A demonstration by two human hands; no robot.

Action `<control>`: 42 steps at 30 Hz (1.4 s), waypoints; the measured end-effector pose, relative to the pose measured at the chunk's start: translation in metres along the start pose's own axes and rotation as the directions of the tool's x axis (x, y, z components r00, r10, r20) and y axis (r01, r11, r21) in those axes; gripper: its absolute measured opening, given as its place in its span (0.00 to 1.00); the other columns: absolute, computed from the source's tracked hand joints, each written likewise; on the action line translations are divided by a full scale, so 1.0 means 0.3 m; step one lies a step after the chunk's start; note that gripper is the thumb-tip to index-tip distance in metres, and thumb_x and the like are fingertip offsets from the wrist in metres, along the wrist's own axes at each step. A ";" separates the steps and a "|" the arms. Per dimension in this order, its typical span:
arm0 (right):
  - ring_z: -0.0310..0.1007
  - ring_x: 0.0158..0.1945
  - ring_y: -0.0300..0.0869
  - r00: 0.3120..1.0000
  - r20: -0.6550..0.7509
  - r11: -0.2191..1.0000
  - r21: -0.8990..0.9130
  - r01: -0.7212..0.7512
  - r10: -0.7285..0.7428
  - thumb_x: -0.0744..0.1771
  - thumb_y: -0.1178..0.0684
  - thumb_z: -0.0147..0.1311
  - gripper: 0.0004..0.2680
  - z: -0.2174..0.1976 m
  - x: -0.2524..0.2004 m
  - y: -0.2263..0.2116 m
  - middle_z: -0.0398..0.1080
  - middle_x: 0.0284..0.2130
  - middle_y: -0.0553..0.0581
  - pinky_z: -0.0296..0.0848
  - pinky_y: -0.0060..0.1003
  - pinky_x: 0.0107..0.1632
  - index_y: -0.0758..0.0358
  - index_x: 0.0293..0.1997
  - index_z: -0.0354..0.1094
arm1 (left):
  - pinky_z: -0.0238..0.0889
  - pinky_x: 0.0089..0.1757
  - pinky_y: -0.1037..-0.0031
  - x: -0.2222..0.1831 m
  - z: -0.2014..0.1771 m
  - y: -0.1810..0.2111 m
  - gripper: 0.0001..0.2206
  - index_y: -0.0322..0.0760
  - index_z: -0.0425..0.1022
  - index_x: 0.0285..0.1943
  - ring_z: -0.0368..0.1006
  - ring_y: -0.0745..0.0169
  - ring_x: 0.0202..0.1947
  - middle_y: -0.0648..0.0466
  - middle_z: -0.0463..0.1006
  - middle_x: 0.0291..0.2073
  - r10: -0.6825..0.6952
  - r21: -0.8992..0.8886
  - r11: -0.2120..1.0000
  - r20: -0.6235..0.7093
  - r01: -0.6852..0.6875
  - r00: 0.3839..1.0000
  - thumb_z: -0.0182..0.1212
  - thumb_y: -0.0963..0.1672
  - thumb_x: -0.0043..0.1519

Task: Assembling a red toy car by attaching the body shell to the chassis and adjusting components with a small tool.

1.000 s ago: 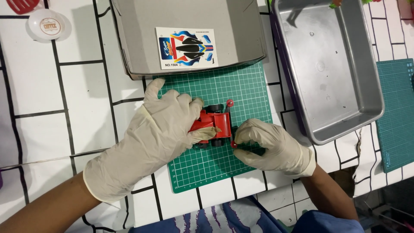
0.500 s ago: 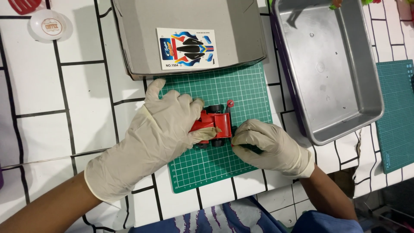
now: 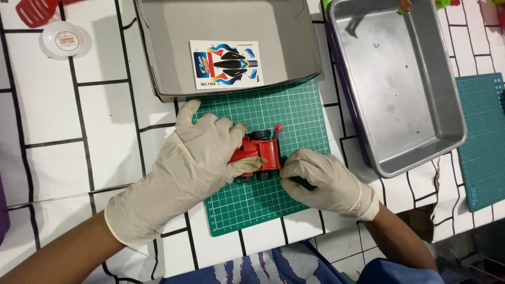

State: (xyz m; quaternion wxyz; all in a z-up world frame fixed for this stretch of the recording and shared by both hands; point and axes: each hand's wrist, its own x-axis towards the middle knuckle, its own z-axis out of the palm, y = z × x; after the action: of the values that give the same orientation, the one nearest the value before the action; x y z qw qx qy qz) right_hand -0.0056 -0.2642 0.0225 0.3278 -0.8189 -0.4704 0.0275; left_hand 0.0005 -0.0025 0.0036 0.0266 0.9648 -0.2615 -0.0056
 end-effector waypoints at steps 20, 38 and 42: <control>0.78 0.47 0.51 0.555 -0.404 0.460 -0.313 -0.831 0.727 0.66 0.63 0.59 0.11 -0.488 -0.564 0.378 0.78 0.46 0.67 0.74 0.38 0.56 0.71 0.52 0.78 | 0.54 0.62 0.48 -0.021 -0.052 0.006 0.36 0.47 0.73 0.56 0.77 0.54 0.33 0.58 0.81 0.32 0.036 0.113 0.993 -0.055 -0.029 0.998 0.39 0.69 0.60; 0.71 0.33 0.38 0.568 -0.494 0.496 -0.283 -0.821 0.658 0.67 0.62 0.60 0.02 -0.460 -0.527 0.368 0.74 0.31 0.51 0.71 0.32 0.38 0.62 0.38 0.78 | 0.57 0.62 0.38 -0.043 -0.044 0.071 0.13 0.41 0.75 0.52 0.69 0.59 0.28 0.60 0.74 0.28 0.281 0.239 0.948 -0.320 -0.210 0.905 0.60 0.39 0.58; 0.79 0.36 0.37 0.885 -0.329 0.862 -0.279 -0.424 0.329 0.68 0.67 0.64 0.05 -0.430 -0.298 0.139 0.78 0.36 0.56 0.78 0.26 0.42 0.66 0.40 0.72 | 0.60 0.60 0.39 -0.035 -0.070 0.109 0.12 0.43 0.76 0.46 0.71 0.56 0.34 0.58 0.76 0.34 0.372 0.155 0.928 -0.362 -0.338 0.855 0.63 0.37 0.55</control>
State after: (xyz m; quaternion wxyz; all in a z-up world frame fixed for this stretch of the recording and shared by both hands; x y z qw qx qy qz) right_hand 0.0215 -0.4148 0.0765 0.2291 -0.9356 -0.2482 -0.1027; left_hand -0.0245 -0.0243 0.0264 0.0365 0.8822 -0.4246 0.2004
